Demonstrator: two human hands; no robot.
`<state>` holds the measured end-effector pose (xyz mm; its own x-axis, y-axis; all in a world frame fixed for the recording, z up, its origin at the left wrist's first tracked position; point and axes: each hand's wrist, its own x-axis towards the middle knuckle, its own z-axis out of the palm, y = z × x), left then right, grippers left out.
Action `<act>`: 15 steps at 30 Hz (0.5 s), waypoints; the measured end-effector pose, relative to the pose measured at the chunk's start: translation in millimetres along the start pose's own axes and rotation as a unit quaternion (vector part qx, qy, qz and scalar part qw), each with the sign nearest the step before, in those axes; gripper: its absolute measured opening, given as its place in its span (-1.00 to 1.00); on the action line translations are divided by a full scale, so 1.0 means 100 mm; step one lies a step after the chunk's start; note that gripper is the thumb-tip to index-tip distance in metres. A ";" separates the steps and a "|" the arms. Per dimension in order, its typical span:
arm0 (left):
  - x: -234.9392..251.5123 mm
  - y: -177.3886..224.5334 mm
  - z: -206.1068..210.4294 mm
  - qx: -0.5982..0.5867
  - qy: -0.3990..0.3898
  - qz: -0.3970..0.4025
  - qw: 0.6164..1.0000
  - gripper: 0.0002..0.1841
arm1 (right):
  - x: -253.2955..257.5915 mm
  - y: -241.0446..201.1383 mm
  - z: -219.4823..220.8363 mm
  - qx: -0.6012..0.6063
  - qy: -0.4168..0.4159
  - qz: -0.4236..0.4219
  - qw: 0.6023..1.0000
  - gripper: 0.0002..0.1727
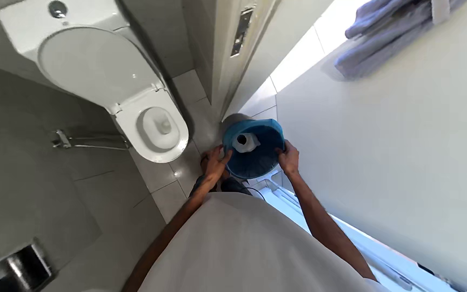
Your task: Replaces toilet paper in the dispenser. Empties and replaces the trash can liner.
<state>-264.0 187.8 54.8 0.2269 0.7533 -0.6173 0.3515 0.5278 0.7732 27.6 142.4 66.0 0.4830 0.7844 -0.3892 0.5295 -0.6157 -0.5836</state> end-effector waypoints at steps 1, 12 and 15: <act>0.04 0.07 -0.09 -0.007 -0.008 0.011 1.000 -0.29 | -0.02 -0.04 -0.08 -0.027 0.023 -0.018 0.999 -0.67; 0.89 1.11 0.31 0.176 -0.151 0.207 0.951 -0.76 | -0.22 -0.53 -0.50 -0.160 0.105 -0.198 0.961 -0.49; 0.93 1.19 0.45 0.181 -0.159 0.249 0.938 -0.81 | -0.18 -0.46 -0.50 -0.154 0.120 -0.177 0.965 -0.47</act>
<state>-160.4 303.4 82.5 0.6844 0.6852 -0.2493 0.4022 -0.0696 0.9129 29.8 152.8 135.5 0.3613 0.9324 -0.0068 0.8553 -0.3343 -0.3959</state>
